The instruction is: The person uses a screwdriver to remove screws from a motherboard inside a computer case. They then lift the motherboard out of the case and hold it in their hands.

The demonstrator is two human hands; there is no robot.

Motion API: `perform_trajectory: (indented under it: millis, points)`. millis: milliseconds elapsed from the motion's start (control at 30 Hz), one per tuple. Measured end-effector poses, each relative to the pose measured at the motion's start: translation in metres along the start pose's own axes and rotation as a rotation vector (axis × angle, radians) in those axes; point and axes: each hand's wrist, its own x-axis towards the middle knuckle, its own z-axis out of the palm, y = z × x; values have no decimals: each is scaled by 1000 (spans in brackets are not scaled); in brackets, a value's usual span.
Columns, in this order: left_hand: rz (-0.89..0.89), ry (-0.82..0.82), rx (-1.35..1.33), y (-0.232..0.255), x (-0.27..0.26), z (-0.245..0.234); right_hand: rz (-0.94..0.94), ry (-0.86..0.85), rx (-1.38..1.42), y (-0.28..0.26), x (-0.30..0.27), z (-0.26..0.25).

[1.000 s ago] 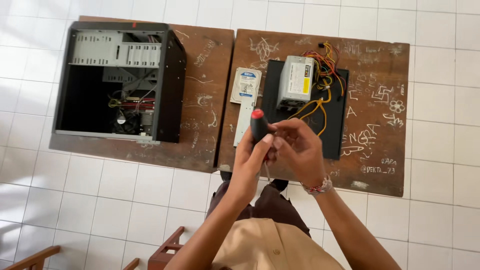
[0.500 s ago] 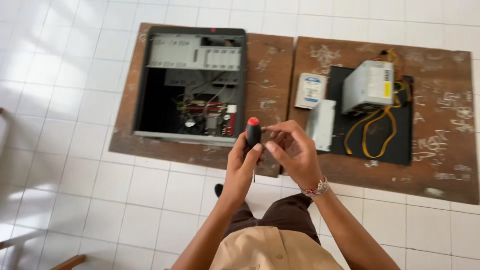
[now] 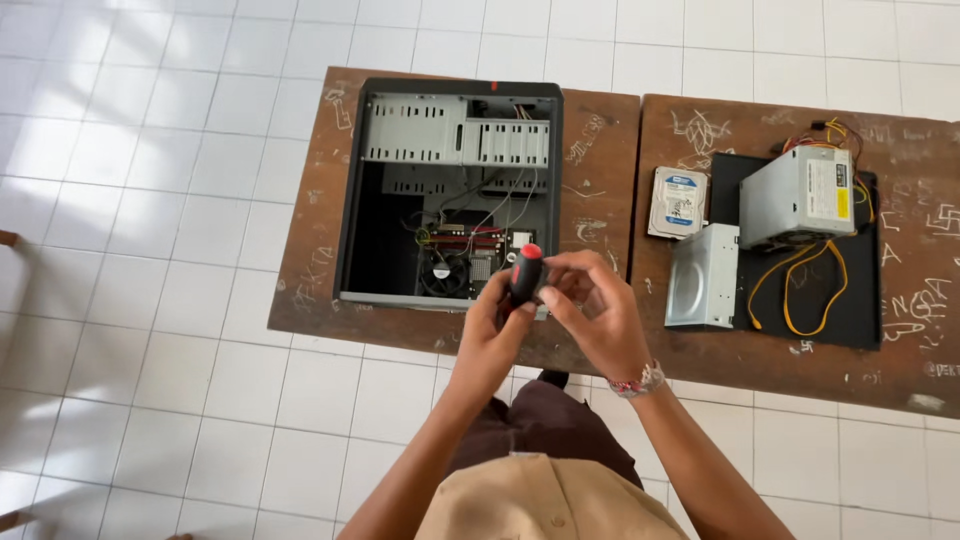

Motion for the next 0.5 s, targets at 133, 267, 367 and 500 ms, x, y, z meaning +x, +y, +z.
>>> perform_trajectory:
  millis: [133, 267, 367, 500]
  points:
    - [-16, 11, -6, -3, 10, -22, 41, -44, -55, 2, 17, 11]
    - [-82, 7, 4, -8, 27, -49, 50, -32, -51, 15, 31, 31]
    - [-85, -27, 22, 1, 50, -77, 33, 8, -63, 20, 51, 64]
    - [-101, -72, 45, 32, 72, -110, -2, 75, -81, 17, 73, 114]
